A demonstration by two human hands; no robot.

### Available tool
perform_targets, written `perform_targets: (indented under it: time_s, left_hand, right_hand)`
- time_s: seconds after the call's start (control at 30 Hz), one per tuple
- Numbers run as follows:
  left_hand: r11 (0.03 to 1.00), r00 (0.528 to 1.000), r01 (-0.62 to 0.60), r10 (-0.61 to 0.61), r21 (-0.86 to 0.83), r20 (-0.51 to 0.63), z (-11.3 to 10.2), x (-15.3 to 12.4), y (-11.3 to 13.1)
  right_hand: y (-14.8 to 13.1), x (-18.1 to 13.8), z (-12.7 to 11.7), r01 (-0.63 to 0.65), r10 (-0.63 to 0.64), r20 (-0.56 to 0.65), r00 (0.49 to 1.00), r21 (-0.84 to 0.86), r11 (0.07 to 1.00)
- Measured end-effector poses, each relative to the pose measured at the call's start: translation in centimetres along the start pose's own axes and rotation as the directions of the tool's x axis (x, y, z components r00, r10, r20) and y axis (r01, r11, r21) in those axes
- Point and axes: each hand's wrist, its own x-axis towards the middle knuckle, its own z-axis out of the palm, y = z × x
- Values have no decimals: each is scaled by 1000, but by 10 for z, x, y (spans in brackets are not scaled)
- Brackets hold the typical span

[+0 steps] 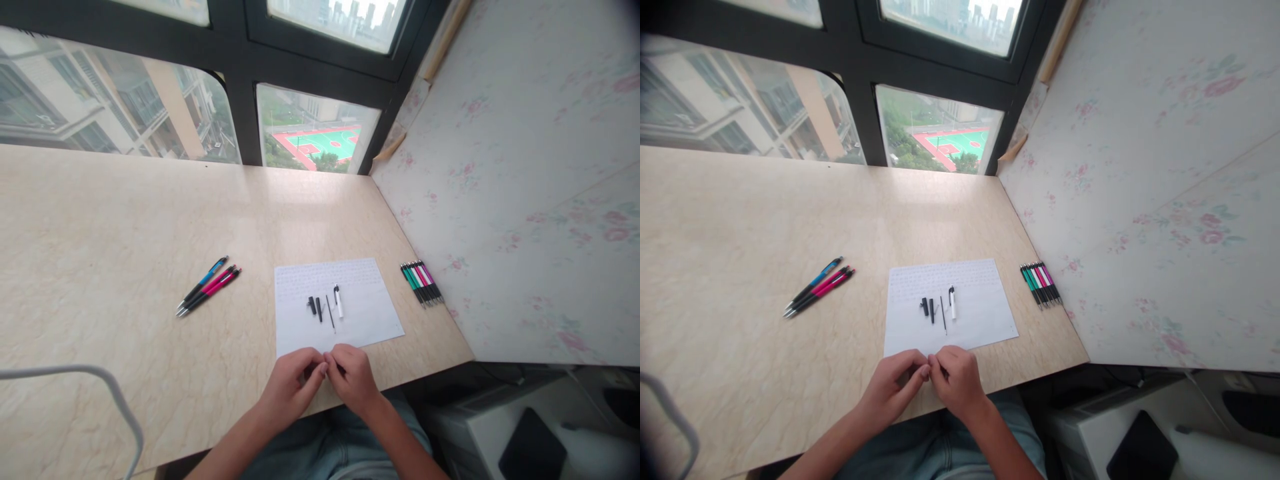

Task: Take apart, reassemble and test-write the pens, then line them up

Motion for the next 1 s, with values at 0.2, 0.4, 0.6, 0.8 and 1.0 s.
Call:
perform_targets:
  time_s: [0.2,0.4,0.6,0.8,1.0]
  left_hand:
    - [1000,1000,-7,7,7,0,1,0,-1]
    - [1000,1000,-7,7,2,6,1,-1,-1]
    - [999,999,33,-33,-10,-1,0,1,0]
    - [999,999,39,-39,-1,8,-1,1,2]
    - [999,999,48,-48,23,22,-1,1,2]
  right_hand:
    - [-1,-1,0,-1,1,4,1000,5,1000]
    - [1,-2,1,-4,4,12,1000,0,1000]
    - [-4,-1,-1,1,-1,0,1000,1,1000]
    - [1,4,-11,-41,39,-48,998,-26,999]
    - [18,32,-33,-224,208,-109,972,-157,962]
